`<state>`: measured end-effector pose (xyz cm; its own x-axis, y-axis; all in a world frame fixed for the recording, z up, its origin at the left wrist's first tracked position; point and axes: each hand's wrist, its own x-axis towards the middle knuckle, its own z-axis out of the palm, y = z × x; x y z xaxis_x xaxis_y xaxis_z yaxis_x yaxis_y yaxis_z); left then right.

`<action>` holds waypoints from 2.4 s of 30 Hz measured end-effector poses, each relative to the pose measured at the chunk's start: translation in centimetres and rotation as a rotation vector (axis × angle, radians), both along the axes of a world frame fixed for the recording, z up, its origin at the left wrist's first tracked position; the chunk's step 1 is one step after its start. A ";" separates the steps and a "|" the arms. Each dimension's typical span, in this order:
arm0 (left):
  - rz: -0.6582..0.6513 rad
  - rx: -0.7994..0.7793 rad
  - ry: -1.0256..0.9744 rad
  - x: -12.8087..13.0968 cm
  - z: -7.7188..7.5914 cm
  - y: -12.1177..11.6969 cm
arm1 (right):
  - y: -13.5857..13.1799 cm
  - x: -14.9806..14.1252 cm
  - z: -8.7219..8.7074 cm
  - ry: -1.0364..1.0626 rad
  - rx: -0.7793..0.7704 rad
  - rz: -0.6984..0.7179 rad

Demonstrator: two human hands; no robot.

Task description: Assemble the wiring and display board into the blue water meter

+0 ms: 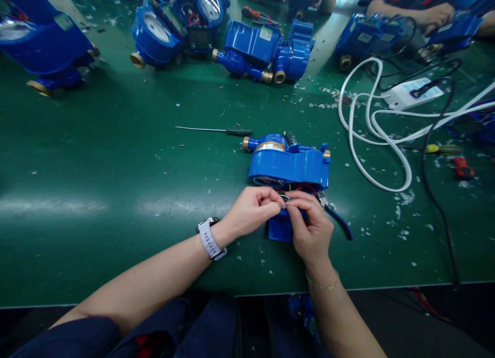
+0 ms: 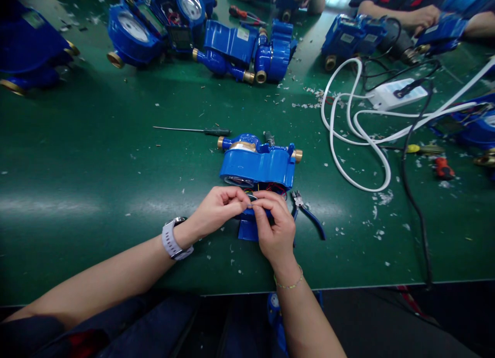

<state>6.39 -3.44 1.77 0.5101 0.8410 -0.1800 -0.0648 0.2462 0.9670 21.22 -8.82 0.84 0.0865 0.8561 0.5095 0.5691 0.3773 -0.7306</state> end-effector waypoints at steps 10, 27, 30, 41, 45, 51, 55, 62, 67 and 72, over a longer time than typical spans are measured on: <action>-0.001 0.020 0.028 0.1 -0.3 -0.1 | 0.0 -0.1 0.1 0.009 -0.004 0.000; -0.008 0.039 0.045 -0.1 -0.1 -0.1 | -0.2 0.1 0.0 0.016 -0.009 0.009; -0.012 0.039 0.044 -0.1 -0.2 -0.2 | -0.2 0.1 -0.1 -0.005 0.007 0.029; -0.023 0.039 0.059 -0.2 0.2 -0.1 | -0.2 0.3 0.1 -0.043 0.046 -0.004; -0.043 0.038 0.048 -0.3 0.0 0.0 | -0.3 0.3 0.0 -0.053 0.040 -0.021; -0.035 0.149 0.094 -0.4 -0.1 0.0 | -0.5 0.5 -0.2 -0.006 0.027 -0.038; -0.012 0.236 0.107 -0.4 0.0 0.0 | -0.4 0.5 -0.2 -0.045 0.045 -0.009; -0.004 0.248 0.109 -0.3 -0.1 -0.2 | -0.3 0.5 -0.2 -0.067 0.052 0.000; -0.013 0.189 0.081 -0.3 -0.2 -0.1 | -0.4 0.5 -0.2 -0.050 0.026 0.003; 0.027 0.142 0.018 -0.1 -0.4 -0.3 | -0.4 0.4 -0.1 0.011 -0.011 -0.001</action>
